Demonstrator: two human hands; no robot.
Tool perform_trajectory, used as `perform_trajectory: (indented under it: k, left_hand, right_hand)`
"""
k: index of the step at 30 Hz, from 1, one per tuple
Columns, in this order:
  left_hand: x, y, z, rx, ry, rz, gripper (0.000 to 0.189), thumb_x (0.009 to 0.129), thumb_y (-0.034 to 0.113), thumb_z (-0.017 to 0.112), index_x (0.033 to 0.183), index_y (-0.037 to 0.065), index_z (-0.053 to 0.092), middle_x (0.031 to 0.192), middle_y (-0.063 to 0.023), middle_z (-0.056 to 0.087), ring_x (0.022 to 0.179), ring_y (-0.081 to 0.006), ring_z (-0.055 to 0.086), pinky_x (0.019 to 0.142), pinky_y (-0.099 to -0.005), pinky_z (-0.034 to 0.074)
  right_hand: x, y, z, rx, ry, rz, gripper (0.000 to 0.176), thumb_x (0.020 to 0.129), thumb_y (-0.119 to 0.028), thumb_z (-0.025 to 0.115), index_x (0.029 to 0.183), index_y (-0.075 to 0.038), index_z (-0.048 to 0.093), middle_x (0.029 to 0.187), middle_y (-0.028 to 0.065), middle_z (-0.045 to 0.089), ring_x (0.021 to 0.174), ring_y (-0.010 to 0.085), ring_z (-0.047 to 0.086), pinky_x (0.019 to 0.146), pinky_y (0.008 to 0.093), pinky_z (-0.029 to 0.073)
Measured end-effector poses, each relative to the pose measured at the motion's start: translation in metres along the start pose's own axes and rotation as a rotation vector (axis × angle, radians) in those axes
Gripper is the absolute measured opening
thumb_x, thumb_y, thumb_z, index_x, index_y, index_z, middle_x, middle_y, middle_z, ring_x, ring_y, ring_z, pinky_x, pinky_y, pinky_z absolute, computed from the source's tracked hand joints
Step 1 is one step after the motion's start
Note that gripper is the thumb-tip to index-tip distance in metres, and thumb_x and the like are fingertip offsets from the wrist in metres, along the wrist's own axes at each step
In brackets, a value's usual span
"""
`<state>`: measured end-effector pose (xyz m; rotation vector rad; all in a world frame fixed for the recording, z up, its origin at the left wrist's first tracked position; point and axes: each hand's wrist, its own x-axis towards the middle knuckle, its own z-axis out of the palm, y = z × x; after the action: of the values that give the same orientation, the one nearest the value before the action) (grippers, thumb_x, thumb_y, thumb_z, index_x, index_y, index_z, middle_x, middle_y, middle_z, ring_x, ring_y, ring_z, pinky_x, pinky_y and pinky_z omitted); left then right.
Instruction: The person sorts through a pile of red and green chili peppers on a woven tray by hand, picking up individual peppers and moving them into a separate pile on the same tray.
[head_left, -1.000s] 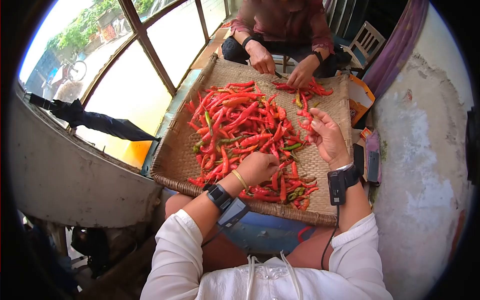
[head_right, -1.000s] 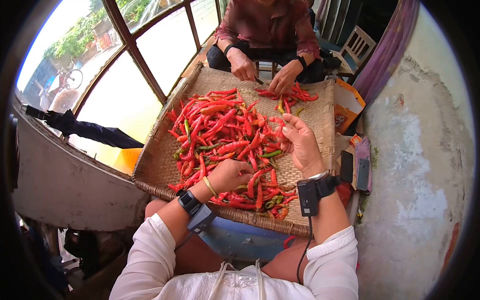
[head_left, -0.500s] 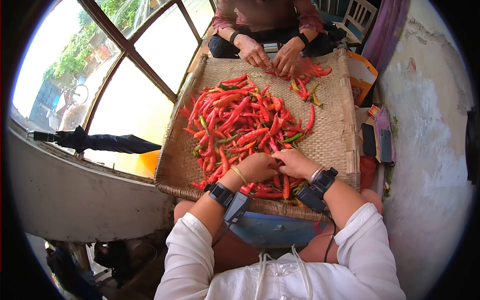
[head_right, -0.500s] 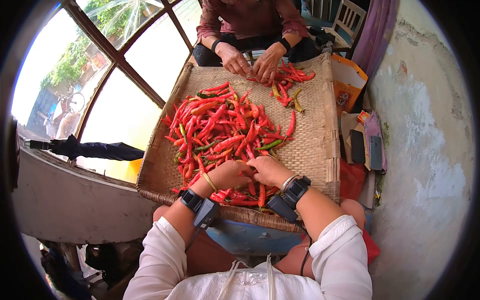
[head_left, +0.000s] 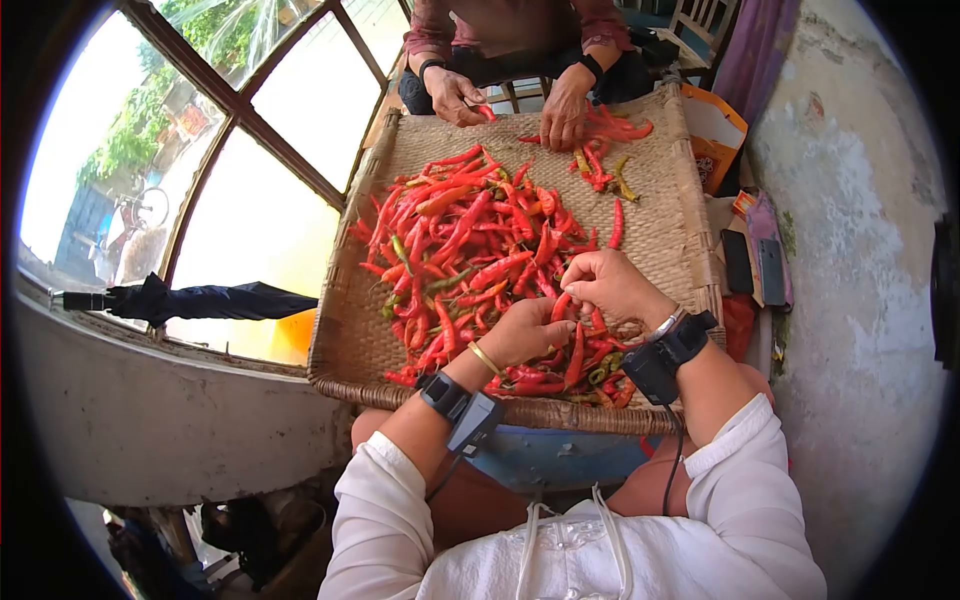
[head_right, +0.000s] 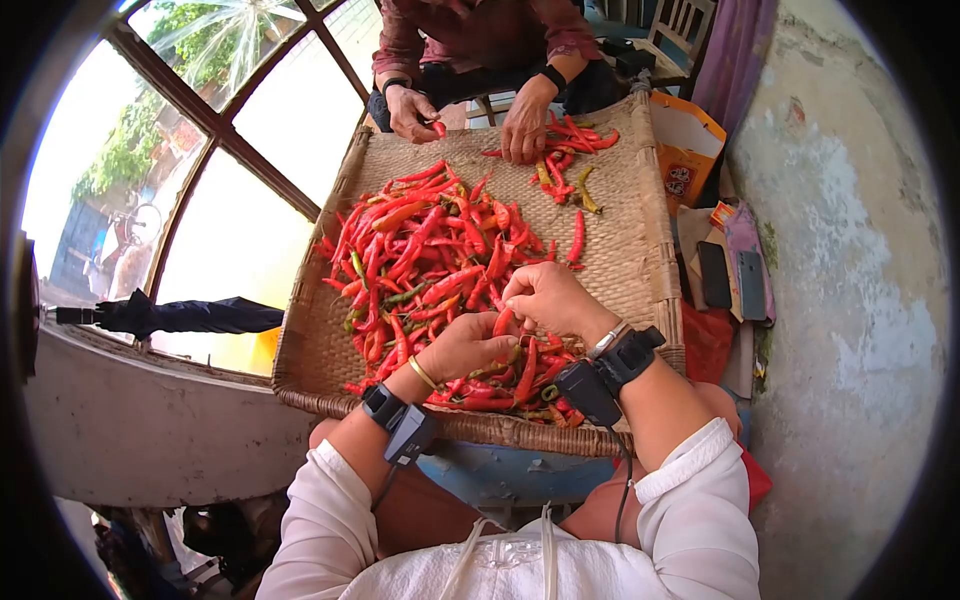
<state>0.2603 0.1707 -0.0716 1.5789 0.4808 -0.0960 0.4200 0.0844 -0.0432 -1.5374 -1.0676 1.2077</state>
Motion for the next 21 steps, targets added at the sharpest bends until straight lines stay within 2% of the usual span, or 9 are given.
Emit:
perform_trajectory:
  k: [3, 6, 8, 9, 10, 14, 16, 18, 21]
  left_hand:
    - [0.002, -0.010, -0.002, 0.071, 0.041, 0.012, 0.016, 0.083, 0.016, 0.058, 0.092, 0.003, 0.058, 0.069, -0.0010, 0.057, 0.061, -0.0063, 0.051, 0.053, -0.0216, 0.042]
    - [0.002, -0.012, -0.004, 0.284, 0.123, 0.091, 0.019, 0.080, 0.019, 0.059, 0.090, 0.003, 0.060, 0.069, -0.0071, 0.060, 0.063, -0.0147, 0.056, 0.057, -0.0293, 0.045]
    - [0.000, -0.009, -0.006, 0.466, 0.185, 0.151, 0.019, 0.079, 0.021, 0.059, 0.088, 0.004, 0.061, 0.071, -0.0104, 0.061, 0.064, -0.0199, 0.059, 0.059, -0.0329, 0.046]
    - [-0.001, -0.009, -0.006, 0.633, 0.253, 0.186, 0.019, 0.078, 0.022, 0.058, 0.085, 0.005, 0.061, 0.074, -0.0127, 0.061, 0.068, -0.0249, 0.059, 0.061, -0.0364, 0.046]
    - [-0.001, -0.008, -0.006, 0.799, 0.320, 0.222, 0.021, 0.076, 0.024, 0.058, 0.083, 0.005, 0.061, 0.076, -0.0151, 0.061, 0.073, -0.0298, 0.060, 0.064, -0.0398, 0.047]
    - [-0.003, -0.008, -0.007, 0.893, 0.270, 0.095, 0.023, 0.074, 0.025, 0.060, 0.087, 0.006, 0.062, 0.083, -0.0150, 0.061, 0.078, -0.0319, 0.058, 0.070, -0.0409, 0.046]
    - [-0.002, -0.010, -0.009, 0.958, 0.064, -0.001, 0.025, 0.074, 0.027, 0.060, 0.088, 0.006, 0.062, 0.082, -0.0142, 0.061, 0.080, -0.0304, 0.058, 0.071, -0.0403, 0.045]
    - [-0.005, -0.006, -0.006, 1.007, 0.068, -0.011, 0.025, 0.073, 0.027, 0.060, 0.087, 0.007, 0.062, 0.081, -0.0138, 0.060, 0.080, -0.0303, 0.057, 0.071, -0.0400, 0.045]
    - [0.000, -0.027, -0.010, 1.067, 0.054, 0.052, 0.025, 0.071, 0.028, 0.060, 0.085, 0.007, 0.063, 0.080, -0.0130, 0.059, 0.080, -0.0297, 0.056, 0.070, -0.0396, 0.045]
  right_hand:
    - [-0.001, -0.006, -0.022, -0.005, 0.084, 0.057, 0.007, 0.082, -0.006, 0.055, 0.080, 0.000, 0.056, 0.066, 0.0017, 0.057, 0.053, 0.0058, 0.054, 0.047, 0.0196, 0.044]
    - [0.006, 0.008, -0.046, 0.424, 0.450, -0.061, 0.020, 0.084, -0.010, 0.054, 0.101, 0.001, 0.052, 0.074, 0.0041, 0.059, 0.058, 0.0072, 0.056, 0.048, 0.0203, 0.045]
    - [0.005, 0.008, -0.053, 0.798, 0.766, -0.120, 0.043, 0.085, -0.013, 0.054, 0.122, 0.001, 0.037, 0.082, 0.0067, 0.059, 0.065, 0.0094, 0.058, 0.050, 0.0210, 0.046]
    - [0.005, 0.014, -0.056, 0.825, 0.721, -0.069, 0.063, 0.083, -0.012, 0.055, 0.134, -0.002, 0.019, 0.085, 0.0076, 0.058, 0.065, 0.0105, 0.058, 0.052, 0.0228, 0.047]
    - [0.007, 0.021, -0.053, 0.828, 0.725, -0.067, 0.063, 0.083, -0.012, 0.055, 0.134, -0.002, 0.019, 0.085, 0.0076, 0.058, 0.065, 0.0105, 0.058, 0.052, 0.0228, 0.047]
    - [0.011, 0.025, -0.021, 0.251, 0.098, 0.222, 0.039, 0.084, -0.018, 0.055, 0.116, 0.002, 0.046, 0.085, 0.0074, 0.060, 0.068, 0.0115, 0.060, 0.056, 0.0240, 0.048]
    - [0.018, 0.044, -0.001, -0.217, -0.074, 0.076, 0.028, 0.077, -0.018, 0.060, 0.100, -0.002, 0.059, 0.087, 0.0087, 0.062, 0.069, 0.0185, 0.061, 0.061, 0.0299, 0.049]
    - [0.014, 0.053, 0.014, -0.643, -0.156, -0.011, 0.028, 0.072, -0.018, 0.064, 0.096, -0.005, 0.061, 0.087, 0.0116, 0.063, 0.077, 0.0258, 0.061, 0.069, 0.0347, 0.048]
    - [0.009, 0.057, 0.026, -0.668, -0.183, 0.027, 0.026, 0.068, -0.020, 0.068, 0.090, -0.006, 0.061, 0.084, 0.0123, 0.063, 0.081, 0.0282, 0.059, 0.072, 0.0364, 0.046]
